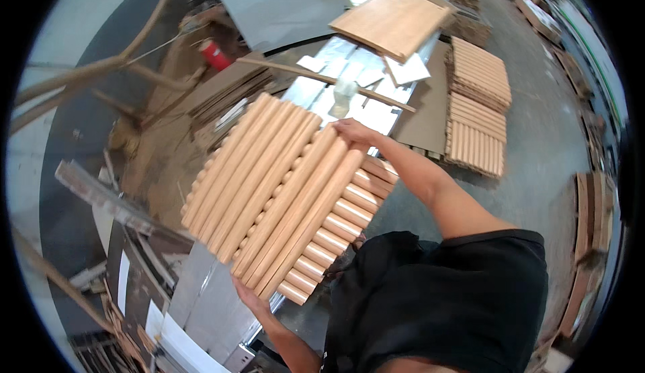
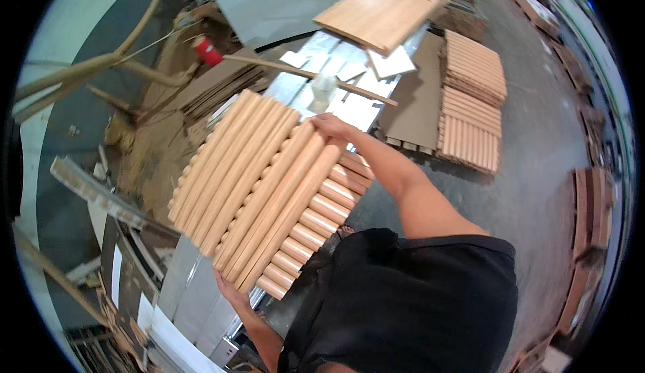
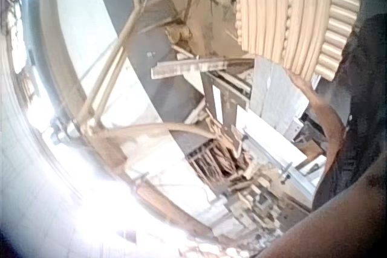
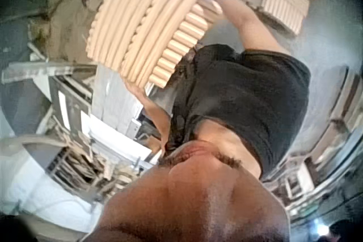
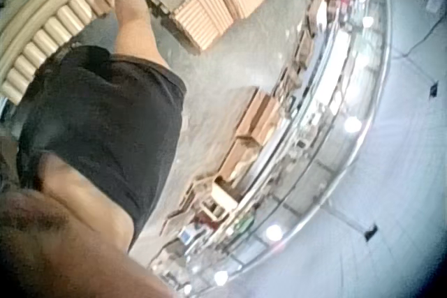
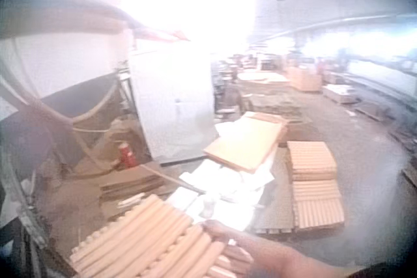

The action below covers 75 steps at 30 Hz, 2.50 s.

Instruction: The person uses a sliding table saw to trim long wood slats, then collects several trimmed slats and stacks them onto a pile of pre-assembled wood panels on the floor.

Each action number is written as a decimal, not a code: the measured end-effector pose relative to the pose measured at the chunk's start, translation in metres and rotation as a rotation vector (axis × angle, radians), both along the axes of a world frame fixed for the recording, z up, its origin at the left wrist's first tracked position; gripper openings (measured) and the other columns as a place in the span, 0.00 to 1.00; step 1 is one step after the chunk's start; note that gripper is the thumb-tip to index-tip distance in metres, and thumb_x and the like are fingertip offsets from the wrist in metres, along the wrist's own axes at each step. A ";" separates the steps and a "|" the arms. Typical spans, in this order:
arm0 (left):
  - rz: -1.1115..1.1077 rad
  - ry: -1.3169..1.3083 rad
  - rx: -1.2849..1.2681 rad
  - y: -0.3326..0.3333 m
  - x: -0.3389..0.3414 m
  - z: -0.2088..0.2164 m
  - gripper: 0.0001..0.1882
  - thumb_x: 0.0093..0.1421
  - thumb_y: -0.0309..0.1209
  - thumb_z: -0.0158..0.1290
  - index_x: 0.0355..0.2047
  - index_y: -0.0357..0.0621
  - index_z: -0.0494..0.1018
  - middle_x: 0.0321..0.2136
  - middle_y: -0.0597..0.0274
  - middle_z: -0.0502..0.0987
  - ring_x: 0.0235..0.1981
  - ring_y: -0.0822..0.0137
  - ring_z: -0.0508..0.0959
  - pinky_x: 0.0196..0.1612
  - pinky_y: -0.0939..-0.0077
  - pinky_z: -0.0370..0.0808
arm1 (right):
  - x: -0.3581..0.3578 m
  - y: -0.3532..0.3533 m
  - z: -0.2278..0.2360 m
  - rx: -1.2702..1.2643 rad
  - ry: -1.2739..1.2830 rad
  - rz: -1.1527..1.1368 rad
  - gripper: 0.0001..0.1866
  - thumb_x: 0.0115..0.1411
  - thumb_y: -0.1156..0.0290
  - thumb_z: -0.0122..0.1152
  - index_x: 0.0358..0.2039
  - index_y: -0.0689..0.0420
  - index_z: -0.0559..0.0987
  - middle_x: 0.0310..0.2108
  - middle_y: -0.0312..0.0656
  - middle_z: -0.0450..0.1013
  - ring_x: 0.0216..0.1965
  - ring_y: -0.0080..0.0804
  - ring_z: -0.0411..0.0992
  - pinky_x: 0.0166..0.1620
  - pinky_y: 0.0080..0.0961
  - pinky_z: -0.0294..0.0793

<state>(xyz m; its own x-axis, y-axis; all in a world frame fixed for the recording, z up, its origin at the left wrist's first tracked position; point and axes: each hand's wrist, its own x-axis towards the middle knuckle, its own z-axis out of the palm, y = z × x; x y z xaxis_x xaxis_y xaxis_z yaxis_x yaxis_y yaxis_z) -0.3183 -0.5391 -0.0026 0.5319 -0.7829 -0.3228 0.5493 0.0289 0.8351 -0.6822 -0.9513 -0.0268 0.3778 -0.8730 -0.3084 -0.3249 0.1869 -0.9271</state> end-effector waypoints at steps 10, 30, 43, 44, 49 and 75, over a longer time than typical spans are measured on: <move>0.033 -0.072 0.065 0.024 -0.001 0.011 0.30 0.69 0.50 0.36 0.64 0.44 0.56 0.61 0.53 0.63 0.58 0.54 0.68 0.58 0.58 0.68 | -0.024 0.020 0.035 -0.006 0.112 -0.010 0.26 0.67 0.52 0.45 0.50 0.61 0.76 0.44 0.43 0.75 0.45 0.28 0.71 0.50 0.27 0.69; -0.549 -0.367 -0.106 -0.064 -0.110 0.085 0.27 0.71 0.37 0.36 0.65 0.34 0.53 0.63 0.51 0.58 0.62 0.60 0.62 0.64 0.66 0.58 | -0.299 0.351 0.076 -0.015 -0.225 -0.902 0.21 0.68 0.58 0.47 0.46 0.65 0.76 0.40 0.39 0.75 0.40 0.23 0.71 0.46 0.26 0.72; -1.189 -0.260 -0.134 -0.213 -0.417 0.078 0.25 0.70 0.35 0.40 0.65 0.39 0.57 0.57 0.60 0.68 0.51 0.70 0.71 0.54 0.75 0.68 | -0.496 0.531 0.067 -0.037 -0.150 -1.522 0.20 0.68 0.57 0.44 0.42 0.62 0.76 0.36 0.37 0.74 0.36 0.23 0.71 0.42 0.26 0.72; -1.242 -0.277 -0.100 -0.225 -0.437 0.061 0.26 0.69 0.35 0.41 0.65 0.38 0.57 0.58 0.59 0.67 0.53 0.70 0.70 0.56 0.75 0.67 | -0.511 0.536 0.064 -0.038 -0.142 -1.557 0.20 0.68 0.58 0.44 0.41 0.63 0.76 0.36 0.38 0.74 0.36 0.23 0.71 0.42 0.26 0.72; -1.353 -0.079 -0.060 -0.262 -0.535 0.018 0.26 0.69 0.34 0.41 0.65 0.37 0.57 0.60 0.57 0.65 0.56 0.67 0.69 0.58 0.73 0.65 | -0.574 0.543 0.062 0.028 0.118 -1.574 0.22 0.69 0.56 0.43 0.42 0.63 0.76 0.37 0.37 0.74 0.37 0.23 0.69 0.43 0.27 0.70; -1.318 -0.168 0.315 -0.552 -0.891 -0.282 0.26 0.71 0.39 0.38 0.65 0.38 0.57 0.59 0.57 0.67 0.55 0.68 0.70 0.58 0.74 0.65 | -0.922 0.268 -0.241 0.359 0.053 -1.646 0.26 0.69 0.52 0.42 0.50 0.63 0.72 0.45 0.42 0.71 0.45 0.28 0.69 0.50 0.28 0.68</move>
